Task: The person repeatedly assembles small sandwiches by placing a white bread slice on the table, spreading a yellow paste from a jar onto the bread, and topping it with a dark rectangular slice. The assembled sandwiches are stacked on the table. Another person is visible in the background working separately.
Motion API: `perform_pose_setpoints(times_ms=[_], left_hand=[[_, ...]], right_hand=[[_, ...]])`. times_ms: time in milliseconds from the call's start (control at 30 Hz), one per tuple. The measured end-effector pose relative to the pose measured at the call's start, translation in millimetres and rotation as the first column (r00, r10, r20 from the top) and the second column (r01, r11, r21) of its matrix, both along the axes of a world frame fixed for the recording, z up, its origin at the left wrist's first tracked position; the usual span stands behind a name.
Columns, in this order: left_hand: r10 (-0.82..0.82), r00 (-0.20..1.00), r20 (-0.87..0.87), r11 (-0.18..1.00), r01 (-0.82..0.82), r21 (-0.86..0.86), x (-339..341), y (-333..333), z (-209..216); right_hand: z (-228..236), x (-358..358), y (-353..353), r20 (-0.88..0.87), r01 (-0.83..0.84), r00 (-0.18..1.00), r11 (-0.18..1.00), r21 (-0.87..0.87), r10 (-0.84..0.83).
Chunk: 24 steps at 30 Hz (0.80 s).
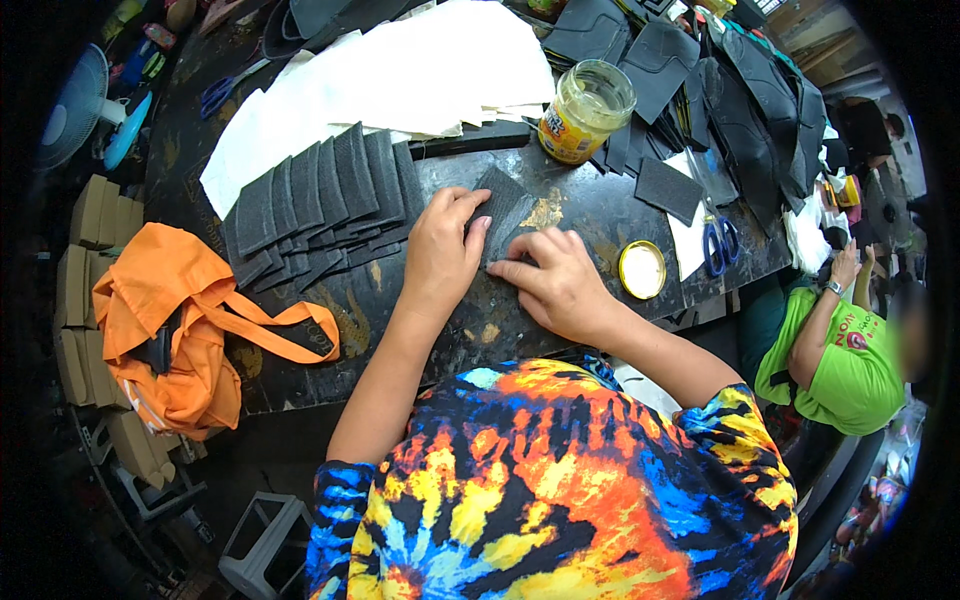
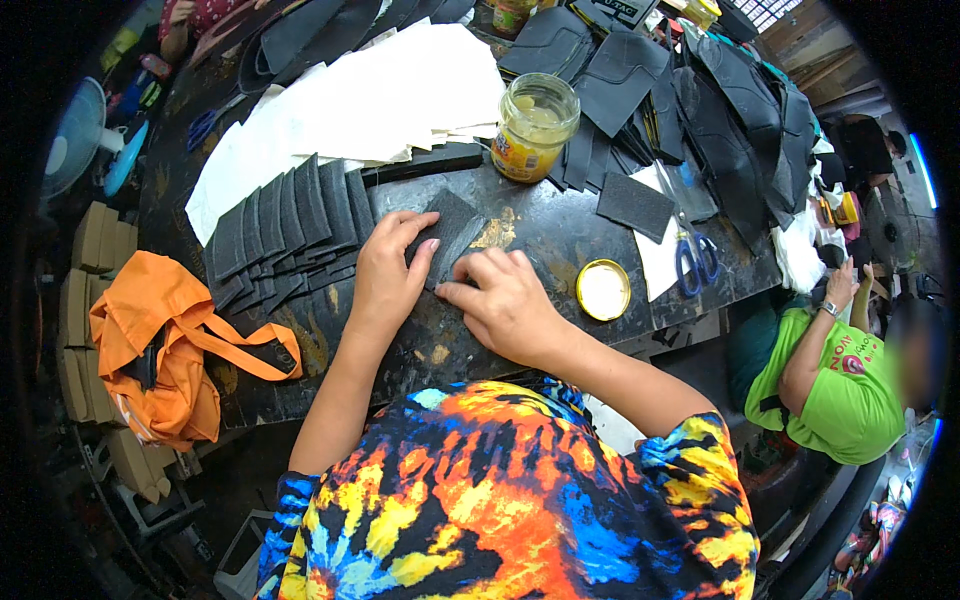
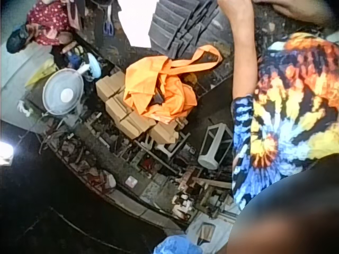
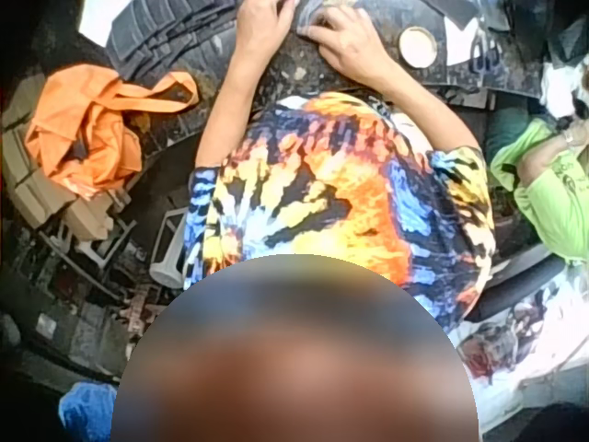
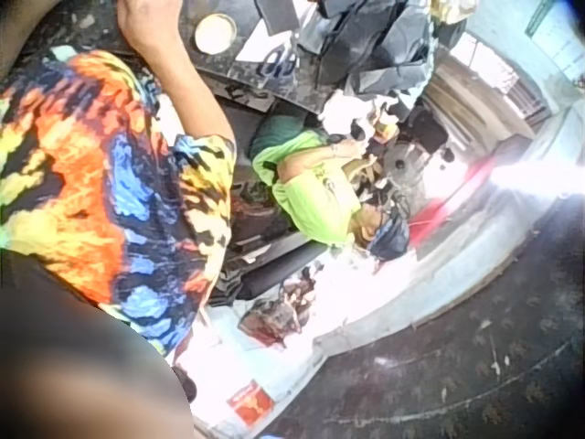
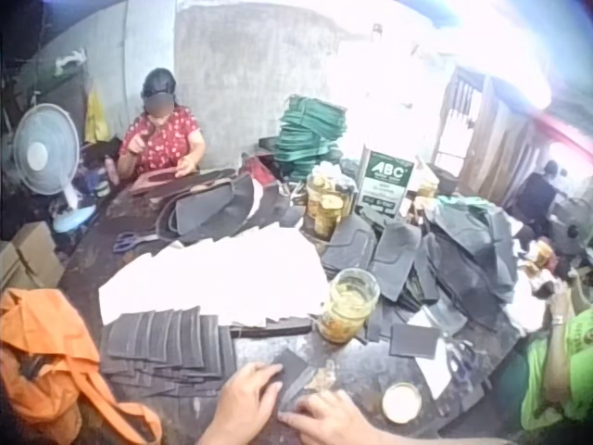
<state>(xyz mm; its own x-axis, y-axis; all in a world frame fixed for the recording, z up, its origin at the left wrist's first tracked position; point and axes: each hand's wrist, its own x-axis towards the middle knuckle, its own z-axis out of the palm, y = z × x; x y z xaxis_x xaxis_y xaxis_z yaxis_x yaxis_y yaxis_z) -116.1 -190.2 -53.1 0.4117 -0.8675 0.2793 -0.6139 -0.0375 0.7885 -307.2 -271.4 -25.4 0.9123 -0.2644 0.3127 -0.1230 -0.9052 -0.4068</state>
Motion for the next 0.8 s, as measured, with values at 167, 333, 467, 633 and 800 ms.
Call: perform_pose_setpoints(times_ms=[167,333,467,633,800], left_hand=[[0.009,1.000,-0.009,1.000,-0.009,-0.006,3,1,1],[-0.004,1.000,-0.008,0.999,0.004,-0.041,6,0,-1],[0.006,1.000,-0.015,1.000,-0.006,-0.031,5,0,-1],[0.002,1.000,-0.008,1.000,-0.003,-0.017,6,0,0],[0.013,1.000,0.005,1.000,-0.012,-0.028,3,1,0]], right_hand=[[2,8,-9,0.031,0.218,0.975,0.976,-0.001,-0.218],[0,10,7,-0.026,0.039,0.999,0.986,-0.160,-0.044],[2,9,7,-0.060,-0.013,0.998,0.994,-0.110,0.007],[6,6,4,-0.044,-0.003,0.999,0.999,-0.037,0.001],[-1,2,-12,-0.001,0.072,0.997,0.997,0.035,-0.073]])
